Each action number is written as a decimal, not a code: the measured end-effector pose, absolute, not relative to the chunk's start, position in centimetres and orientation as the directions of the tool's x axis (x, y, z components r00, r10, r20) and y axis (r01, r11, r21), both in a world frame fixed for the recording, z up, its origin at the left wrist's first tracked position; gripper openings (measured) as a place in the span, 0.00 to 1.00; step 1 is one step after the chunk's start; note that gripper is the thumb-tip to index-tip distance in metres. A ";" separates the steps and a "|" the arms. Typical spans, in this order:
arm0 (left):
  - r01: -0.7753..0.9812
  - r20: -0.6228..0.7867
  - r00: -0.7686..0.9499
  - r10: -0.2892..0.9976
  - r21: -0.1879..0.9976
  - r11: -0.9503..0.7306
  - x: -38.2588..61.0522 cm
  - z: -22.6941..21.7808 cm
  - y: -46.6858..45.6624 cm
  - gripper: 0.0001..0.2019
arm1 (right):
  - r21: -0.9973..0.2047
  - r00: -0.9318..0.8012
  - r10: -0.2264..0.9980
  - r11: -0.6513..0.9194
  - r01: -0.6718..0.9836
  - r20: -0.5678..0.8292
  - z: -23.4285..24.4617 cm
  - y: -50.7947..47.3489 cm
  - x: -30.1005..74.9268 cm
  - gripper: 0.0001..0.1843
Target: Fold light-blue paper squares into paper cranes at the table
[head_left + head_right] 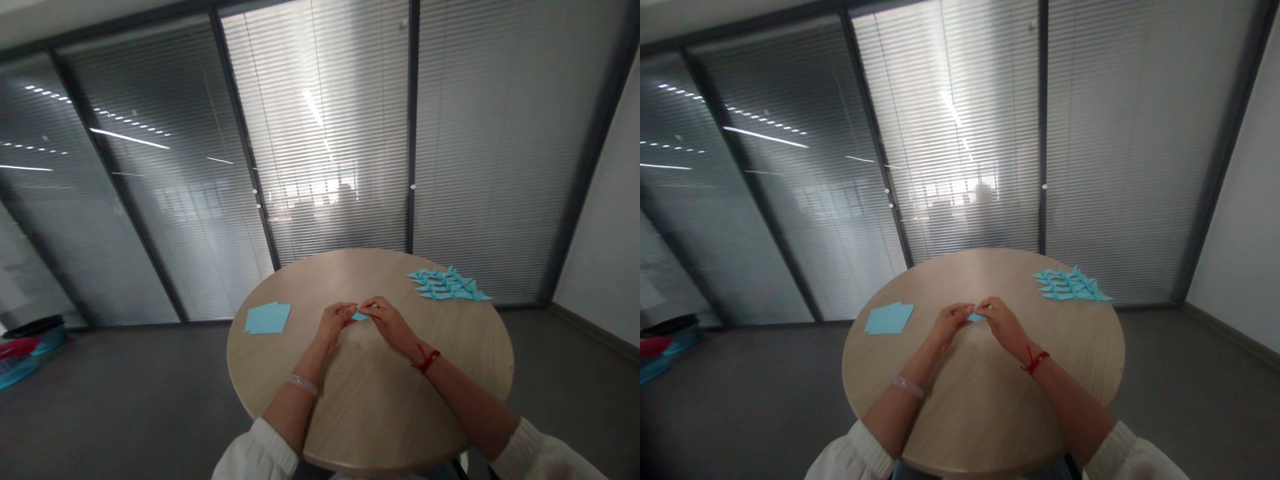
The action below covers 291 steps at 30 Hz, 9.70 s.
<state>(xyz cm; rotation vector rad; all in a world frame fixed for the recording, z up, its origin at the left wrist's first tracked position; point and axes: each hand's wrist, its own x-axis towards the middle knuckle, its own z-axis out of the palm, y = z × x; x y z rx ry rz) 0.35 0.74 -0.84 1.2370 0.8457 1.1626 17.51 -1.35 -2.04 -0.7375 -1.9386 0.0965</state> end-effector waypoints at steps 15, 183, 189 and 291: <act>0.179 0.381 0.303 0.873 0.877 -0.445 0.1 -1.4 1.5 0.09 | -0.861 -0.060 0.903 0.426 0.278 0.426 -2.7 -0.7 17.1 0.17; -0.180 -0.017 0.448 0.894 0.978 0.108 -0.9 -0.4 0.3 0.23 | -0.699 -0.146 0.787 0.603 0.385 0.599 -2.6 -0.9 17.6 0.07; -0.109 0.046 0.459 0.887 0.994 0.005 -0.9 -0.5 0.5 0.22 | -0.864 -0.142 0.889 0.457 0.212 0.435 -2.6 -0.7 17.5 0.10; 0.349 0.381 0.374 0.846 0.787 -0.509 0.3 -0.4 0.1 0.17 | -0.561 -0.161 0.689 0.685 0.465 0.707 -2.2 -1.1 17.6 0.08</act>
